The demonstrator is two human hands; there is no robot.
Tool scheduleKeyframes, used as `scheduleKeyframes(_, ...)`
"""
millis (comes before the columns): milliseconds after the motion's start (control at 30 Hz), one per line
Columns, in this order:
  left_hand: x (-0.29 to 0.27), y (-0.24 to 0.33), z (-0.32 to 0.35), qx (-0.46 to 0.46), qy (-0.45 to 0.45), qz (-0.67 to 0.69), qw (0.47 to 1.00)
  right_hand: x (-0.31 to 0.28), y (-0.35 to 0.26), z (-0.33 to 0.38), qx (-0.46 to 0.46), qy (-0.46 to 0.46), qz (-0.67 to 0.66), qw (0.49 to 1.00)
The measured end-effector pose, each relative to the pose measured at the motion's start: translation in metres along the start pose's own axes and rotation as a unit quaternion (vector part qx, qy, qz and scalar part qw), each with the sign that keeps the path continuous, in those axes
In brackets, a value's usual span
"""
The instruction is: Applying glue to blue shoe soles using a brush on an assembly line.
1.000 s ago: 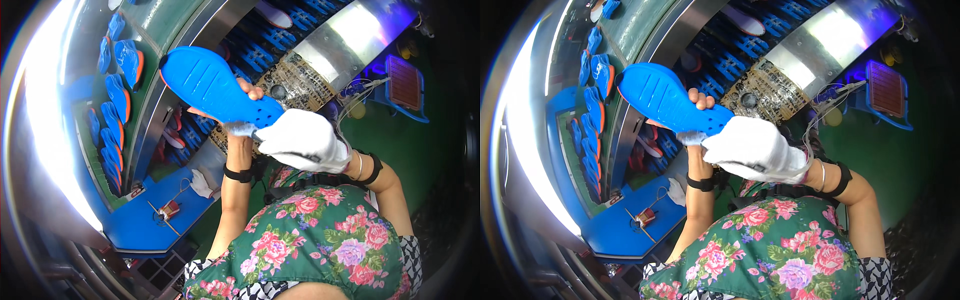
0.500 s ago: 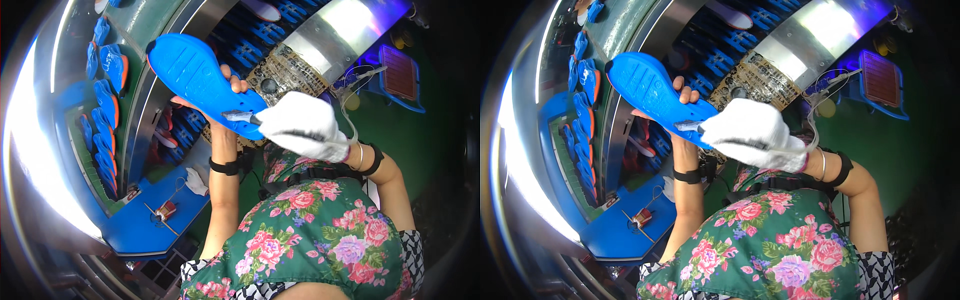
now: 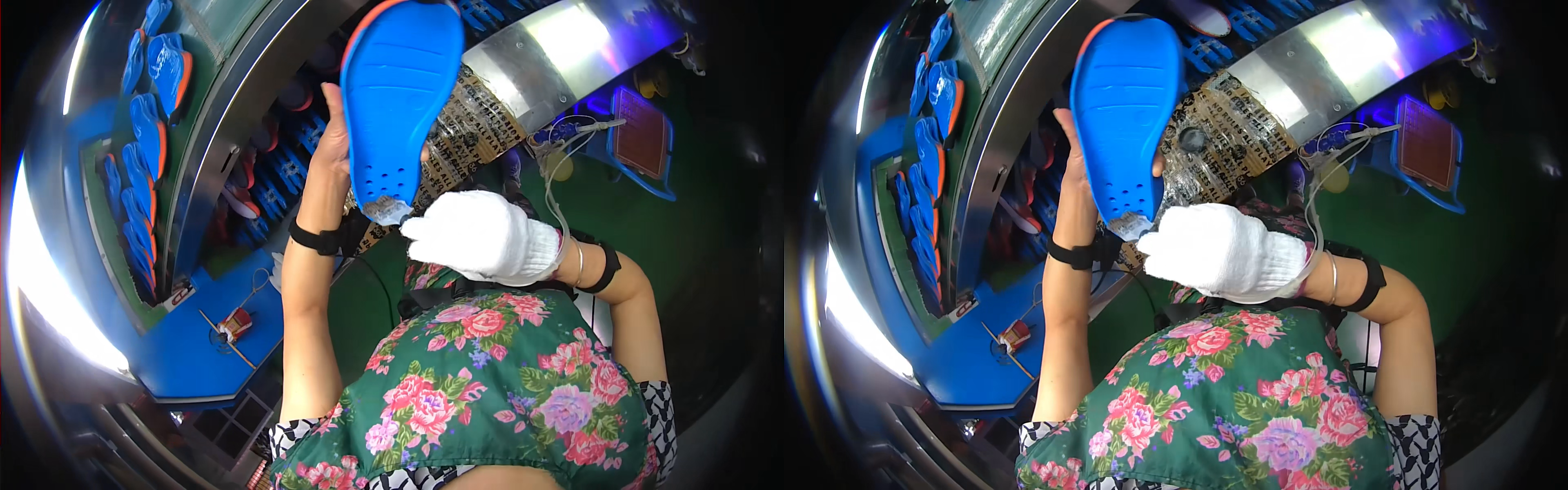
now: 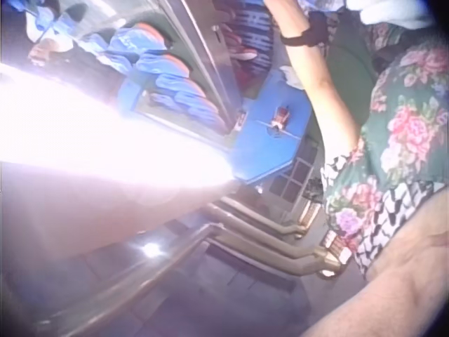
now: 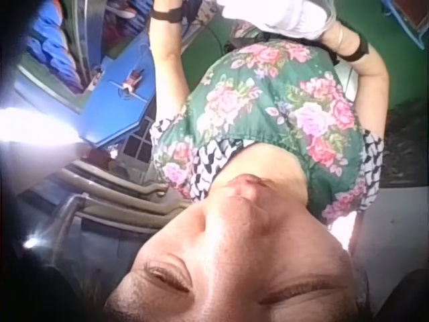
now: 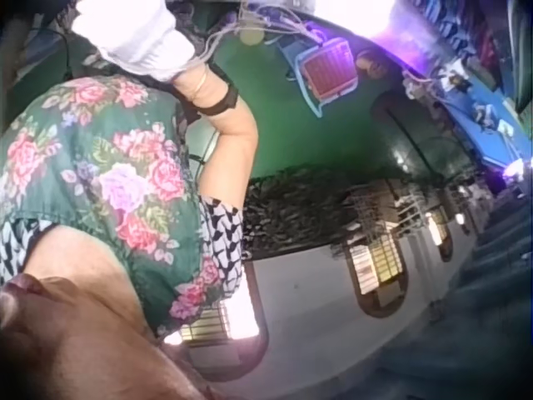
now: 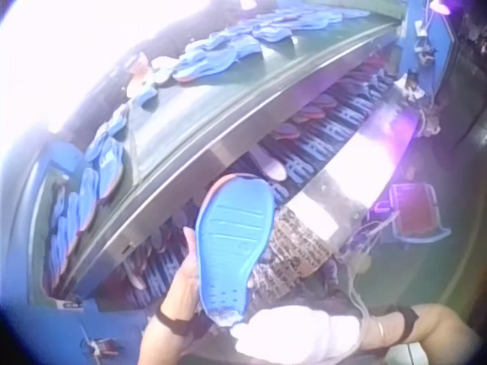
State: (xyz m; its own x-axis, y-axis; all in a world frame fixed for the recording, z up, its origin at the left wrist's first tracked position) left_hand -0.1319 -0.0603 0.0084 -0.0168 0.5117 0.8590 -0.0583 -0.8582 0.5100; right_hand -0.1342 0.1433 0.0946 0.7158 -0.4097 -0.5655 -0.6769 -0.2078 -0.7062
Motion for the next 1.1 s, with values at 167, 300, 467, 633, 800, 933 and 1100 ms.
scheduleKeyframes(167, -0.023, -0.006, 0.006, -0.074, 0.041, -0.031, 0.996, -0.016, 0.012, -0.008, 0.007, 0.047, -0.078, 0.996)
scheduleKeyframes(300, -0.002, 0.001, -0.007, -0.019, 0.168, -0.241, 0.956, -0.030, 0.019, -0.009, 0.091, -0.003, -0.170, 0.981)
scheduleKeyframes(467, 0.035, 0.063, -0.052, 0.138, -0.095, 0.023, 0.986, -0.066, 0.053, -0.002, 0.278, 0.145, -0.347, 0.884)
scheduleKeyframes(633, 0.042, 0.149, -0.075, 0.277, -0.056, 0.170, 0.944, -0.053, 0.085, -0.009, 0.284, 0.262, -0.743, 0.546)
scheduleKeyframes(800, 0.046, 0.131, -0.042, 0.399, -0.016, 0.102, 0.911, -0.050, 0.094, -0.023, 0.255, 0.267, -0.789, 0.491)
scheduleKeyframes(933, 0.070, 0.056, -0.013, 0.313, 0.076, 0.175, 0.930, -0.053, 0.091, -0.031, 0.264, 0.278, -0.778, 0.497)
scheduleKeyframes(1100, 0.073, -0.010, -0.014, 0.257, 0.087, 0.211, 0.939, -0.077, 0.067, -0.040, 0.302, 0.282, -0.518, 0.749)
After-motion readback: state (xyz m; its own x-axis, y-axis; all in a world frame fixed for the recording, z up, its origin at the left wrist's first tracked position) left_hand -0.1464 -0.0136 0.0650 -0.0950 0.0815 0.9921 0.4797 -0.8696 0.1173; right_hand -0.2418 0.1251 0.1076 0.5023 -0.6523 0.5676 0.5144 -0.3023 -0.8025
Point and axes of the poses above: each hand's wrist, its own z-axis away from the middle knuckle, its own x-axis out of the palm, y = z × x, the point moved 5 cm from there along -z, towards the middle knuckle, and after that the axes turned 11 degrees about x, right-handed, at the moved point
